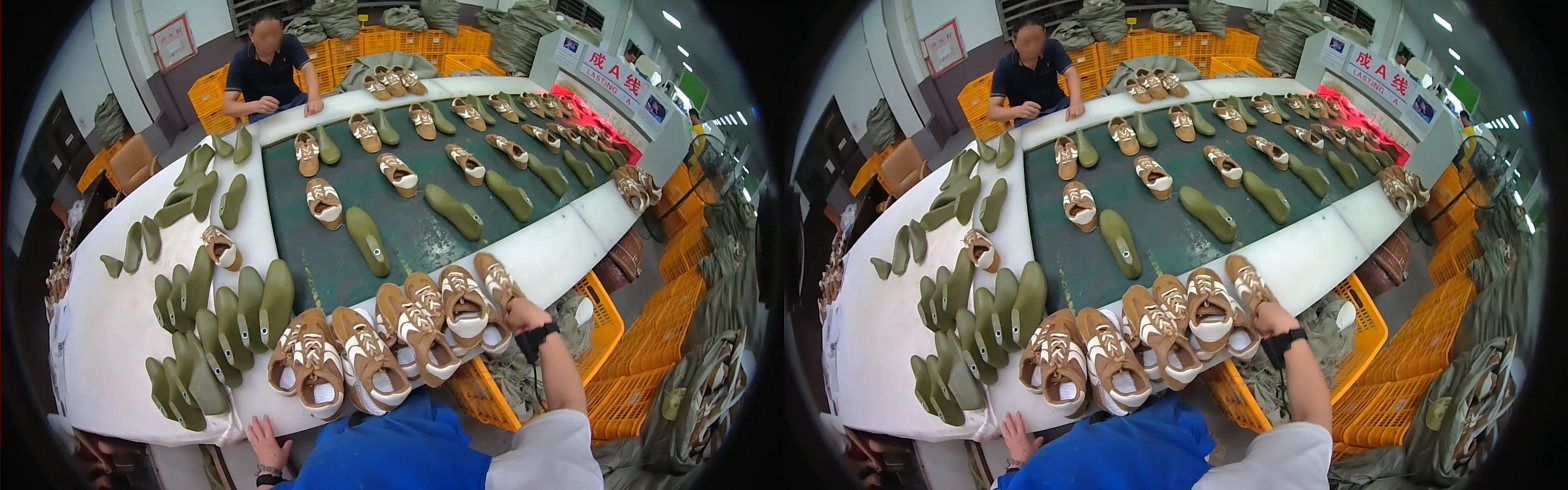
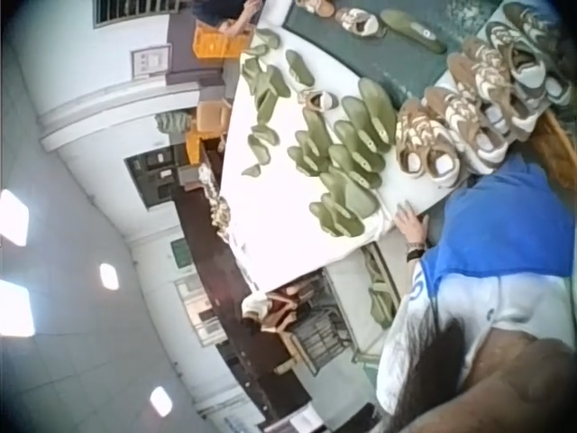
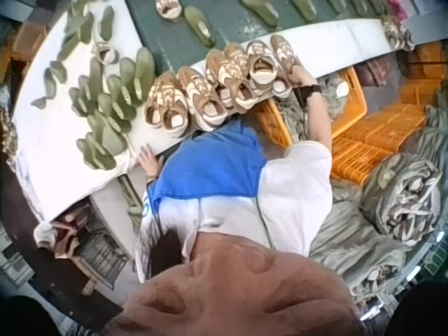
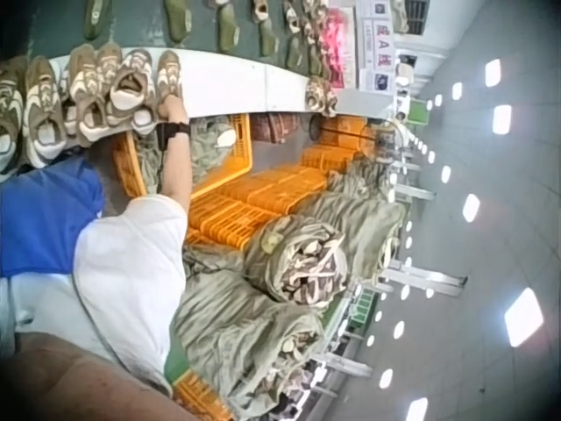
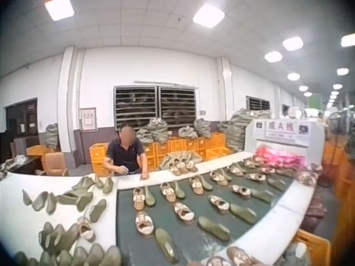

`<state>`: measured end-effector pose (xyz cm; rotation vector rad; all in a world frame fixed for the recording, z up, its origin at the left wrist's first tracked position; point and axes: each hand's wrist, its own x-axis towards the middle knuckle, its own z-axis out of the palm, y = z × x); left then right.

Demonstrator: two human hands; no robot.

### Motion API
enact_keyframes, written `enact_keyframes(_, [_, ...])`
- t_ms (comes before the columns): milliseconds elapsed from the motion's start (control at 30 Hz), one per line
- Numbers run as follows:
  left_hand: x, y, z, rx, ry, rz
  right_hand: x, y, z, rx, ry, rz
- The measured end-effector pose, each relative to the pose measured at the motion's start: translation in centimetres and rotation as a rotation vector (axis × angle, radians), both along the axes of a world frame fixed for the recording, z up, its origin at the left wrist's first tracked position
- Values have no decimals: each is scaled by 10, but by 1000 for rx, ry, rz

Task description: Sorting and matching shoe uppers with shoe lasts on a conveyor line.

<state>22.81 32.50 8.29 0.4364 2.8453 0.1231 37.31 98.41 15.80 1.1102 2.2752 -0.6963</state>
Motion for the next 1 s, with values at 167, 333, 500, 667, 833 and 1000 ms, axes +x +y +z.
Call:
enact_keyframes(167, [13,12,15,-157,30,53,12,-26,9,-65,405,108])
enact_keyframes(333, [9,31,13,-118,-45,92,37,-33,5,280,576,137])
enact_keyframes(500, [25,33,10,-19,-15,219,-58,-165,129,386,915,990])
enact_keyframes(667, [23,19,27,229,-16,168,-117,-300,145,-31,365,1092])
enact_keyframes(833, [47,-49,5,584,147,172,-147,-366,97,198,306,1408])
enact_keyframes(1000, [17,-167,12,872,541,931,-150,-360,95,252,120,1233])
